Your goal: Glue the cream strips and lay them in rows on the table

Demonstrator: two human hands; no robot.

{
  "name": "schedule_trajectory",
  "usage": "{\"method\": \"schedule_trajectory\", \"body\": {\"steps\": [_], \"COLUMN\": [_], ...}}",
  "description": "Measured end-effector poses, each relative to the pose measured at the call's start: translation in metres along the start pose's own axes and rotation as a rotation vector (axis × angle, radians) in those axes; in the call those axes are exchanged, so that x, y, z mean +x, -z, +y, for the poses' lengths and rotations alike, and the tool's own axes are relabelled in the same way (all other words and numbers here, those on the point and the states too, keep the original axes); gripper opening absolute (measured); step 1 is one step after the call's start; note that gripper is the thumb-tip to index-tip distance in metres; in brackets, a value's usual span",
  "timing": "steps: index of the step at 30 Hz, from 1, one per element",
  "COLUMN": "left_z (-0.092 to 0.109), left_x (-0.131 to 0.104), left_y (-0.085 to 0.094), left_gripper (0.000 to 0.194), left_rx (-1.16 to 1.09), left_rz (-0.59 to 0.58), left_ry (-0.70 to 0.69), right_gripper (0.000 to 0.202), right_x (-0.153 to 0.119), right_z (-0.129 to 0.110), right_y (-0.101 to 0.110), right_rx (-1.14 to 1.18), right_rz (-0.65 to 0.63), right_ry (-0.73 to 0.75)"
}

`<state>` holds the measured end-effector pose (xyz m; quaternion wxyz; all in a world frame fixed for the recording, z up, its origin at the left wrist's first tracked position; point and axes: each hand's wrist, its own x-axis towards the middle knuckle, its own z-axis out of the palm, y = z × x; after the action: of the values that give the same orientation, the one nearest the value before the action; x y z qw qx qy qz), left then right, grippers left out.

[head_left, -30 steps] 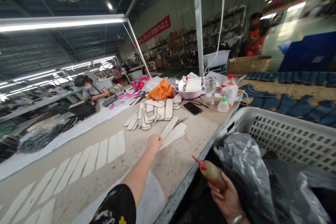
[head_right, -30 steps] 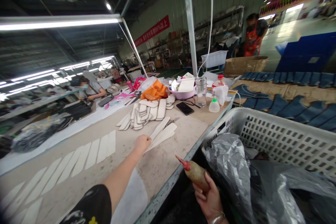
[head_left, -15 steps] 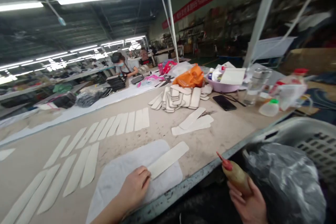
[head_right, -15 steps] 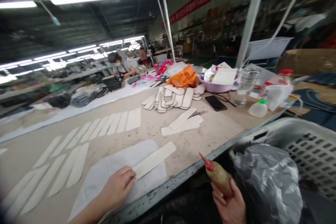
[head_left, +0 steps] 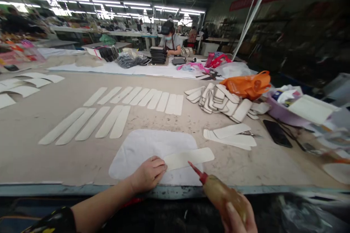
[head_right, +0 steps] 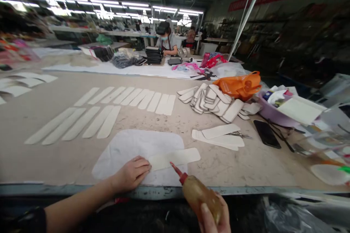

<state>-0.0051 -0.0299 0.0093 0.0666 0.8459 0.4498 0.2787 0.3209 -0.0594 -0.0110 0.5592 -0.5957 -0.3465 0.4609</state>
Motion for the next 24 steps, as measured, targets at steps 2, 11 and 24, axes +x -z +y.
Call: {"method": "schedule_trajectory", "body": {"steps": [2, 11, 24], "left_z": [0.0, 0.0, -0.002], "left_x": [0.0, 0.001, -0.001], "left_y": [0.001, 0.002, -0.002], "left_gripper": [0.02, 0.021, 0.018], "left_rx": [0.007, 0.045, 0.055], "left_rz": [0.001, -0.05, 0.002], "left_ry": [-0.004, 0.001, -0.02], "right_gripper": [0.061, 0.046, 0.042], "right_x": [-0.011, -0.016, -0.003], "right_z": [-0.003, -0.003, -0.014], "right_y": [-0.028, -0.072, -0.06], "right_rx": [-0.041, -0.448, -0.629], "right_rz": [-0.012, -0.136, 0.002], "right_ry": [0.061, 0.55, 0.661]}}
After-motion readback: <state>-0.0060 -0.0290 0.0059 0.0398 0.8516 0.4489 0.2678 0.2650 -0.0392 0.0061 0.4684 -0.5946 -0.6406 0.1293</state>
